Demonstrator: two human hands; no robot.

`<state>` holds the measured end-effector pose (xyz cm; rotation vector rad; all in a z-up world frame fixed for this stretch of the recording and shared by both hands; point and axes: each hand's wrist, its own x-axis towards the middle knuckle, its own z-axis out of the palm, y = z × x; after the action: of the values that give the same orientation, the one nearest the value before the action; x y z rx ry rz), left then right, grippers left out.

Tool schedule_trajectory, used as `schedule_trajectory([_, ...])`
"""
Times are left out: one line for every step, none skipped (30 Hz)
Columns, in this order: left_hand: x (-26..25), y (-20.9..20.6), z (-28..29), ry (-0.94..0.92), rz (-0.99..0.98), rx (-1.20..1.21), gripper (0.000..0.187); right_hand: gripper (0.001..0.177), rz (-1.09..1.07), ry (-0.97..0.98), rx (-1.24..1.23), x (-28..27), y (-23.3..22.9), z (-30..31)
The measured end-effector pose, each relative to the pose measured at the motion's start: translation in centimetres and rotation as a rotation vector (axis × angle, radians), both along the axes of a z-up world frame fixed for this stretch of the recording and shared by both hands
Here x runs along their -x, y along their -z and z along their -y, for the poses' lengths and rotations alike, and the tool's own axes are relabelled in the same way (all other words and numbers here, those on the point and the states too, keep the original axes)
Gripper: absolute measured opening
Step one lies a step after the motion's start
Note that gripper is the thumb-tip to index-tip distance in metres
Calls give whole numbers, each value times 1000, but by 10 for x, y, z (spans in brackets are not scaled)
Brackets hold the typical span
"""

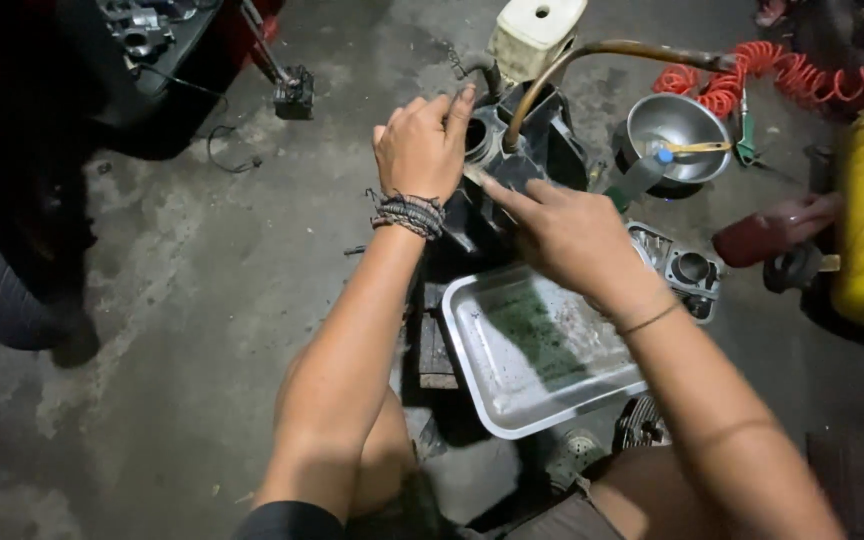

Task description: The person scrubs a metal engine cylinder head with a brush, removing dark residue into a metal tray. The person rotates the part to access different surfaces and continues scrubbing until the end of the clip.

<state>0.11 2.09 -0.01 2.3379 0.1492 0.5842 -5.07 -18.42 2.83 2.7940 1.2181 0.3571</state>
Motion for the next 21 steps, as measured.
schedule_trajectory([-1, 3, -2, -5, -2, 2, 71, 68, -2, -5, 2, 1, -5, 8])
schedule_trajectory([-3, 4, -3, -3, 9, 1, 73, 61, -4, 16, 71, 0, -12, 19])
schedule_trajectory([-5, 6, -2, -1, 20, 0, 75, 54, -5, 38, 140, -2, -20, 30])
schedule_trajectory([-4, 6, -4, -4, 18, 1, 75, 54, -7, 34, 141, -1, -23, 28])
schedule_trajectory([-3, 6, -5, 5, 31, 13, 75, 50, 11, -7, 97, 0, -26, 27])
schedule_trajectory([-6, 5, -3, 27, 48, 23, 74, 45, 33, -36, 50, 0, -30, 29])
schedule_trajectory([-5, 1, 3, 35, 50, 22, 74, 45, 35, -28, 50, -6, -26, 26])
schedule_trajectory([-1, -1, 6, 58, 51, 13, 72, 54, 34, -91, 47, -10, -20, 21])
schedule_trajectory([4, -2, 8, 81, 53, 3, 70, 63, 32, -154, 44, -14, -14, 14])
schedule_trajectory([5, -3, 9, 76, 46, -1, 70, 63, 26, -159, 40, -13, -20, 18])
schedule_trajectory([7, -4, 11, 84, 30, -19, 72, 55, 66, -105, 102, -12, -27, 21])
schedule_trajectory([5, -8, 13, 87, 23, -33, 75, 48, 116, -56, 170, -16, -37, 25])
schedule_trajectory([1, -5, 12, 78, 26, -32, 75, 48, 120, -66, 171, -15, -41, 35])
schedule_trajectory([-2, 0, 11, 71, 32, -26, 77, 46, 137, 23, 159, -12, -44, 45])
schedule_trajectory([-5, 5, 11, 65, 38, -20, 80, 47, 154, 112, 147, -9, -47, 56])
schedule_trajectory([-4, 4, 9, 69, 42, -20, 80, 47, 157, 117, 147, -6, -43, 49])
schedule_trajectory([-3, 4, 8, 64, 46, -23, 77, 52, 21, 216, -30, -4, -39, 44])
schedule_trajectory([-2, 4, 8, 62, 47, -28, 74, 58, -118, 315, -212, -1, -33, 39])
schedule_trajectory([-3, 2, 13, 70, 49, -32, 74, 58, -116, 323, -217, -1, -25, 30])
schedule_trajectory([0, 1, 17, 65, 79, -63, 72, 68, -191, 277, -339, 1, -14, 19])
schedule_trajectory([3, 1, 20, 60, 109, -94, 70, 79, -265, 230, -461, 3, -4, 6])
